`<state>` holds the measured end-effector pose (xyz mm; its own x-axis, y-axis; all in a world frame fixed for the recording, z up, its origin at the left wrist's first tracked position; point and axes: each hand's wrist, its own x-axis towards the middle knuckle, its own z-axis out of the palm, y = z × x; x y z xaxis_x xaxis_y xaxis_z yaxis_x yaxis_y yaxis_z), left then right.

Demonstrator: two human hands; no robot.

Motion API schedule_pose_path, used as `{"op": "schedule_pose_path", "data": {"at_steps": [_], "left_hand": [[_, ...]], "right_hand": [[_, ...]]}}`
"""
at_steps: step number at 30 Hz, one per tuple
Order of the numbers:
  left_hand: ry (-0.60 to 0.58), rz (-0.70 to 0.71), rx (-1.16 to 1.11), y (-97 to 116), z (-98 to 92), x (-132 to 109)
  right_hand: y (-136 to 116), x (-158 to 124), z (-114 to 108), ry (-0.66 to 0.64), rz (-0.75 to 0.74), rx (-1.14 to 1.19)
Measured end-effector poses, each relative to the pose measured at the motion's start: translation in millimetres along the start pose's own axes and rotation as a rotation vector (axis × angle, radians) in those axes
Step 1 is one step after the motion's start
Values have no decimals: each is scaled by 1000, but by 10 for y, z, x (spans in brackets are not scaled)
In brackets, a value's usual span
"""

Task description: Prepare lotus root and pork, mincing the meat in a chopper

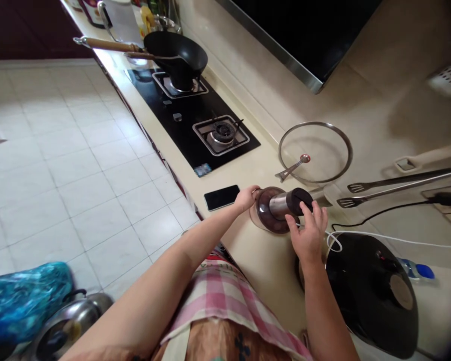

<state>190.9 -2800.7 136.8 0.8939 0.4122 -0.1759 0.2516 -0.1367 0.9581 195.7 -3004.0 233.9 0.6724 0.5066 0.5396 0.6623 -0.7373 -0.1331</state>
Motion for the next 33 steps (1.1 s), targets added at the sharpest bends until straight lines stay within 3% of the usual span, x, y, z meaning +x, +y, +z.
{"op": "schedule_pose_path", "data": {"at_steps": [33], "left_hand": [[-28, 8, 134, 49, -29, -39]], "right_hand": [[6, -1, 9, 5, -19, -19]]}}
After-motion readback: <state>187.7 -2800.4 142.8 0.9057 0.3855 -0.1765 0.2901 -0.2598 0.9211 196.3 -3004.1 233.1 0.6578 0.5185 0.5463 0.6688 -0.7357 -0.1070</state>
